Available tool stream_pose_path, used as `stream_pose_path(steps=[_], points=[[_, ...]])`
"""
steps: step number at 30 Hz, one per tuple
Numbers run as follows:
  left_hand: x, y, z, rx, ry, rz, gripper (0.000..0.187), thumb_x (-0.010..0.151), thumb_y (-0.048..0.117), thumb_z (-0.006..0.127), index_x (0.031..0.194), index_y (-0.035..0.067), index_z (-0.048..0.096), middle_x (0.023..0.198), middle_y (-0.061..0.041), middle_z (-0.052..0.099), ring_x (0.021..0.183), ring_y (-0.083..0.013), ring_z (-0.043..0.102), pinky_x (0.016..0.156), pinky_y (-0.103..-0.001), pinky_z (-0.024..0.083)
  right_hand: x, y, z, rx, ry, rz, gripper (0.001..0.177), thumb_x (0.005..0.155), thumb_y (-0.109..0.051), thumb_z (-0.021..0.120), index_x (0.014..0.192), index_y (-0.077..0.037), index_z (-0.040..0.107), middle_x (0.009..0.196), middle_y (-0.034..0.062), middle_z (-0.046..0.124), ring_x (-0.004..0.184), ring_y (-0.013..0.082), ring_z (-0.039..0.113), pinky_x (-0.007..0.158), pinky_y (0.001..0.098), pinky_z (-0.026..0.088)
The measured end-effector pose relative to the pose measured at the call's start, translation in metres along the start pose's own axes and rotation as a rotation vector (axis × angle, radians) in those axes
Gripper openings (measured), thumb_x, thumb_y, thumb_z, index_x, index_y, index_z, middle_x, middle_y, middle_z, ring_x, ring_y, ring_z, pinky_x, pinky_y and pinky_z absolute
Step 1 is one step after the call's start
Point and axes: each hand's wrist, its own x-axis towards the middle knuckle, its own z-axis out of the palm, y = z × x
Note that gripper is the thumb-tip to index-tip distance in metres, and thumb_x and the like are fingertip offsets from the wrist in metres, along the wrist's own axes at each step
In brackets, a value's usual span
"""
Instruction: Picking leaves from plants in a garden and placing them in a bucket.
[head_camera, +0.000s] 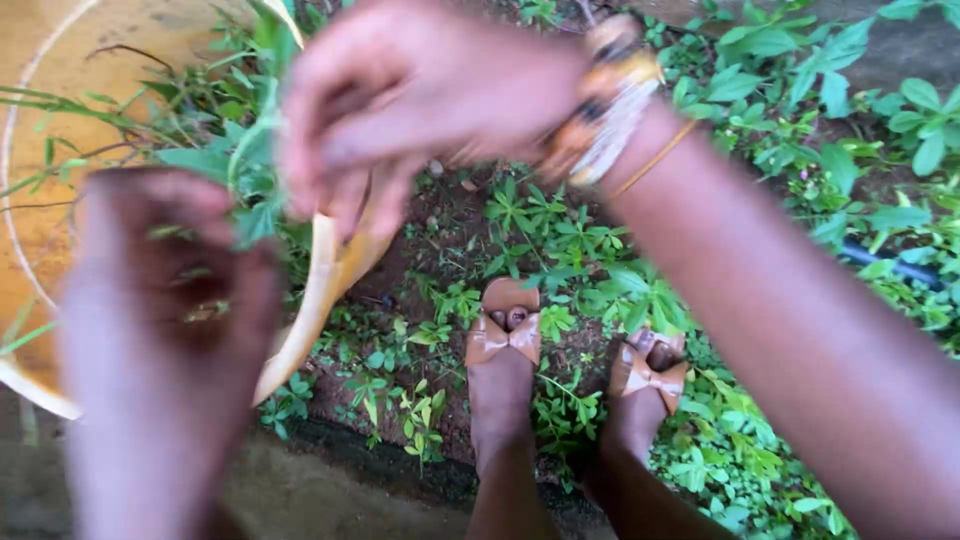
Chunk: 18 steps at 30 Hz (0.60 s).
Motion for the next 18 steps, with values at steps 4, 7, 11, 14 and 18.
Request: stream_pose_path(steps=[4, 7, 11, 14, 18], points=[[0.031, 0.008, 0.119, -0.852, 0.024, 0.107, 0.026, 0.102, -0.008, 0.054, 0.125, 0.003, 0.054, 0.114, -0.006, 0.060, 0.093, -0.0115, 0.068, 0.080, -0.024, 0.062, -0.050, 0.044, -0.069, -0.001, 0.219, 0.205, 0.013, 0.102, -0.005, 0.058, 0.109, 0.000, 0.068, 0.103, 0.0091, 0.076, 0.085, 0.0144, 0.076, 0.076, 0.0276, 0.066], [0.069, -0.061, 0.273, -0.850, 0.105, 0.232, 0.037, 0.098, -0.008, 0.047, 0.134, -0.001, 0.052, 0.128, -0.012, 0.056, 0.114, -0.0190, 0.063, 0.097, -0.036, 0.056, -0.072, 0.138, -0.081, -0.246, 0.405, 0.440, 0.009, 0.098, -0.005, 0.061, 0.102, -0.003, 0.070, 0.091, 0.0061, 0.074, 0.073, 0.0101, 0.072, 0.063, 0.0251, 0.063], [0.115, -0.116, 0.403, -1.705, 0.045, -0.755, 0.021, 0.097, 0.016, 0.065, 0.115, 0.006, 0.063, 0.096, -0.005, 0.066, 0.077, -0.0144, 0.064, 0.068, -0.028, 0.054, -0.101, 0.205, -0.086, -0.339, 0.564, 0.584, 0.006, 0.091, -0.003, 0.067, 0.096, -0.003, 0.071, 0.082, 0.0053, 0.073, 0.066, 0.0103, 0.069, 0.056, 0.0259, 0.059], [0.130, -0.102, 0.386, -1.638, 0.235, -0.865, 0.030, 0.090, 0.027, 0.077, 0.109, 0.010, 0.061, 0.091, -0.002, 0.068, 0.072, -0.0129, 0.065, 0.064, -0.026, 0.052, -0.097, 0.213, -0.087, -0.355, 0.598, 0.568, 0.007, 0.090, -0.004, 0.068, 0.096, -0.004, 0.071, 0.081, 0.0022, 0.073, 0.065, 0.0083, 0.069, 0.052, 0.0257, 0.058], [0.149, -0.084, 0.346, -1.728, 0.278, -0.893, 0.043, 0.087, 0.044, 0.080, 0.103, 0.008, 0.060, 0.085, -0.001, 0.064, 0.068, -0.0132, 0.065, 0.060, -0.026, 0.051, -0.083, 0.207, -0.093, -0.301, 0.707, 0.529, 0.010, 0.092, -0.005, 0.065, 0.100, -0.005, 0.071, 0.082, 0.0014, 0.076, 0.062, 0.0107, 0.069, 0.050, 0.0266, 0.054]])
